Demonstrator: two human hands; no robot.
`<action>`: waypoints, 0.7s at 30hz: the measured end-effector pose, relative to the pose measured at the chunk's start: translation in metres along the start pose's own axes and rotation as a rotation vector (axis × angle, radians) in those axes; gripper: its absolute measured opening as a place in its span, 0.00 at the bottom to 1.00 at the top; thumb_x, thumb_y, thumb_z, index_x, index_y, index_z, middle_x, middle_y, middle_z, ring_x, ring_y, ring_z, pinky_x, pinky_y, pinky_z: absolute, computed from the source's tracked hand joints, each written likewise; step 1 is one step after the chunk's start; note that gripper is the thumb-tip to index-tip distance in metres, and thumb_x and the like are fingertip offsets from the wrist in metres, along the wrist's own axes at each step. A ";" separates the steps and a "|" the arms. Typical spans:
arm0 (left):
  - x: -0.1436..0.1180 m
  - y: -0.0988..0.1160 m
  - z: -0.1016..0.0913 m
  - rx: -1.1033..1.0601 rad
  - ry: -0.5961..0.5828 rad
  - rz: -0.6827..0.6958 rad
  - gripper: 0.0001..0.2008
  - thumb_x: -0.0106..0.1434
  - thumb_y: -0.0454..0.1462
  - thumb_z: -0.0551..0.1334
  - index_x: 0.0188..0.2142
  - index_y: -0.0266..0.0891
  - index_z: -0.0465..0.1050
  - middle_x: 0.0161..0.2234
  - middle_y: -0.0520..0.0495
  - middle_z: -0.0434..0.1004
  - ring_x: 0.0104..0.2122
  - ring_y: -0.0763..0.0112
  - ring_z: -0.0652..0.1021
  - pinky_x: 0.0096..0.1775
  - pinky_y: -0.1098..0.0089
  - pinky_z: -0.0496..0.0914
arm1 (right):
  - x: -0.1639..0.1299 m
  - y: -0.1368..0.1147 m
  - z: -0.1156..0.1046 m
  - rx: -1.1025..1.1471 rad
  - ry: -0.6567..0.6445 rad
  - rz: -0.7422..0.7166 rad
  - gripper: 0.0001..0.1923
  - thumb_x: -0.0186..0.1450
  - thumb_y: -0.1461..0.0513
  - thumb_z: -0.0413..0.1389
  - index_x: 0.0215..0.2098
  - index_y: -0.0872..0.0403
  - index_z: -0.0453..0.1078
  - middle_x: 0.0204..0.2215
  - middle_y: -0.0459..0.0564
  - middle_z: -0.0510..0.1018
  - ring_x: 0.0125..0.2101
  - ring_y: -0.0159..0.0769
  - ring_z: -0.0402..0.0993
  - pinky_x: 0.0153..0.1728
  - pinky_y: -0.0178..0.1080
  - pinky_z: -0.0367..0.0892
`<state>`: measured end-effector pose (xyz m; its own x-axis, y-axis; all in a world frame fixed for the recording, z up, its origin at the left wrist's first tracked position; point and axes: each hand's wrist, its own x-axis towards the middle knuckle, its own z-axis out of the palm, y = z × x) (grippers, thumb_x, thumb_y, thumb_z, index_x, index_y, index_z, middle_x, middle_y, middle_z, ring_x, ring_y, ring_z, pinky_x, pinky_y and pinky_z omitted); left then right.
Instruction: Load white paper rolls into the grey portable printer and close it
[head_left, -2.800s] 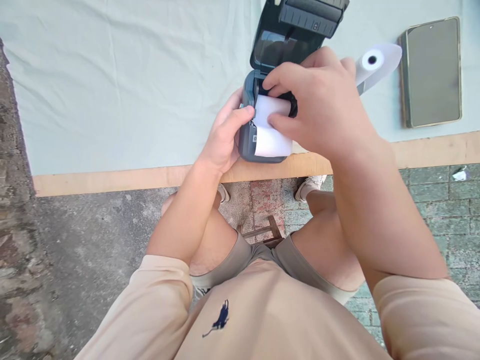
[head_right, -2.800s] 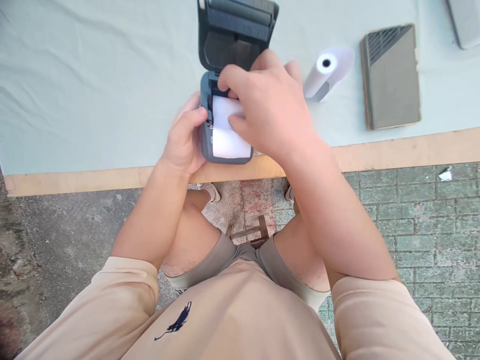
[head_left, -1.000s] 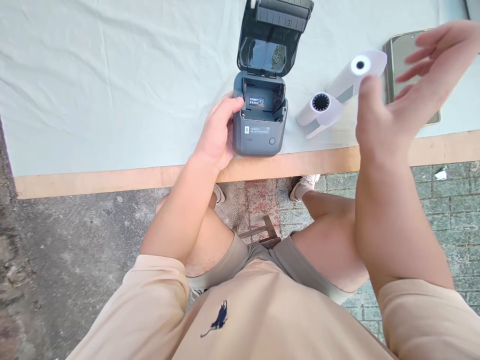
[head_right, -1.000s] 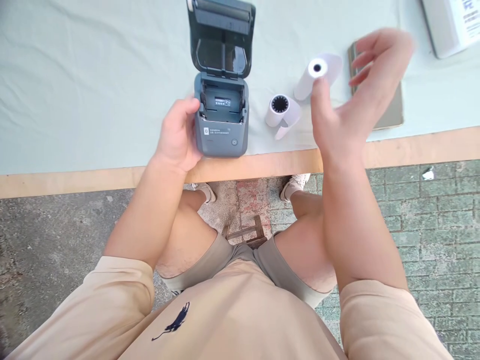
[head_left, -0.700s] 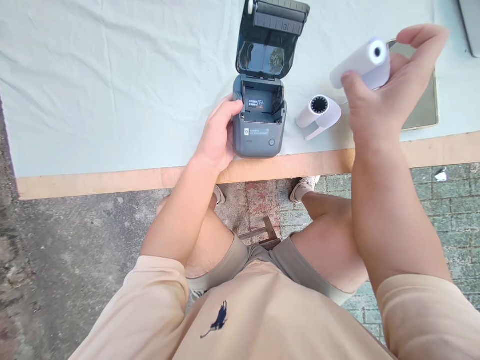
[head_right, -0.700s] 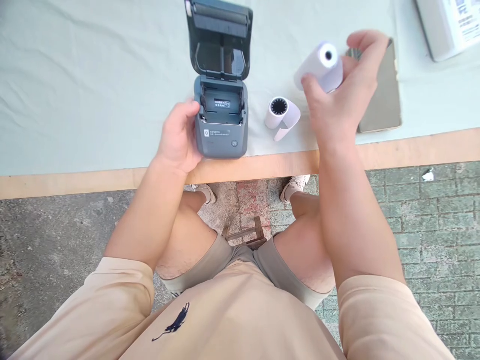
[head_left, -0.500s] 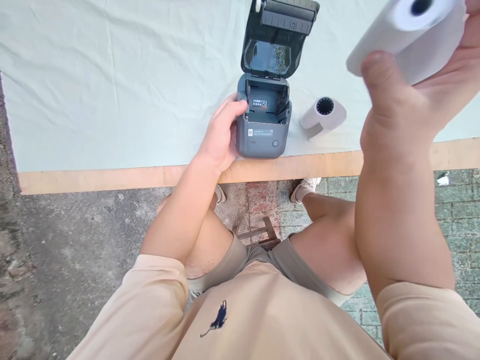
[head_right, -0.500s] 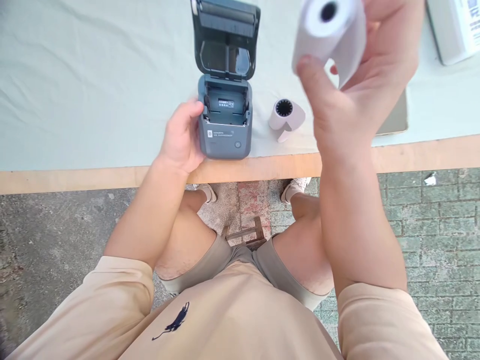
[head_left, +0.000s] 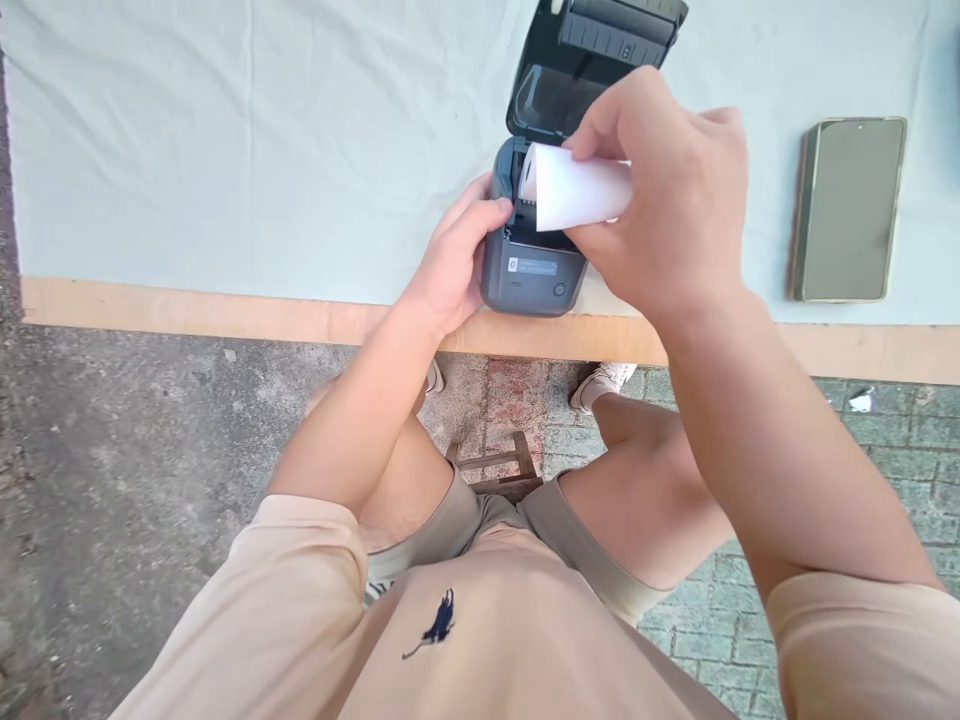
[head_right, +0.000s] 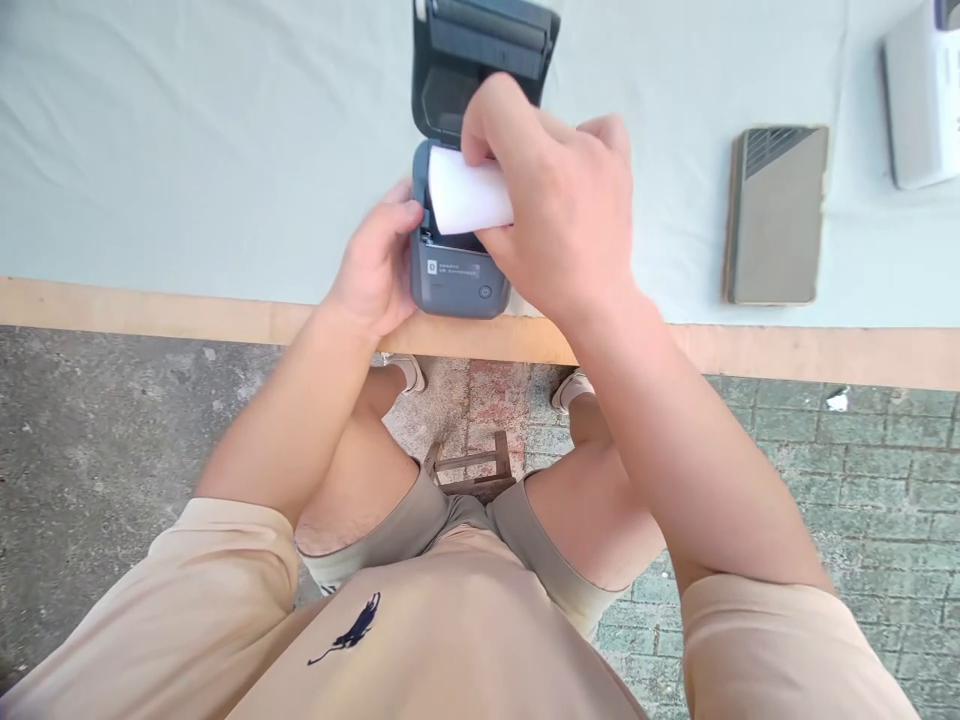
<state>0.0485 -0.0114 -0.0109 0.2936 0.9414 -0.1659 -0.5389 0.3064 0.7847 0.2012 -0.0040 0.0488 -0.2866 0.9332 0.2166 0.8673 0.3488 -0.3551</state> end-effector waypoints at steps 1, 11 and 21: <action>0.000 -0.001 -0.001 -0.007 -0.002 0.007 0.03 0.61 0.36 0.56 0.33 0.43 0.68 0.27 0.51 0.68 0.33 0.68 0.74 0.32 0.70 0.67 | 0.001 0.000 0.001 0.023 -0.008 -0.005 0.12 0.55 0.66 0.54 0.34 0.45 0.58 0.39 0.42 0.78 0.36 0.45 0.74 0.42 0.50 0.61; 0.000 0.001 -0.001 0.018 -0.040 0.015 0.04 0.62 0.38 0.55 0.33 0.43 0.67 0.27 0.51 0.70 0.39 0.67 0.75 0.34 0.71 0.68 | -0.022 0.002 0.007 0.013 0.119 -0.065 0.07 0.65 0.55 0.53 0.30 0.46 0.68 0.41 0.44 0.78 0.46 0.45 0.71 0.44 0.51 0.59; 0.006 -0.003 -0.018 0.172 -0.111 -0.007 0.28 0.44 0.37 0.69 0.45 0.42 0.63 0.38 0.49 0.74 0.49 0.55 0.75 0.42 0.63 0.72 | -0.039 -0.002 0.010 0.128 0.213 -0.206 0.08 0.63 0.55 0.55 0.29 0.49 0.69 0.36 0.45 0.78 0.42 0.42 0.72 0.44 0.49 0.61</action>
<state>0.0373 -0.0038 -0.0250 0.3872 0.9152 -0.1119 -0.3967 0.2749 0.8758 0.2067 -0.0408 0.0322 -0.3474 0.8078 0.4762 0.7377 0.5489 -0.3929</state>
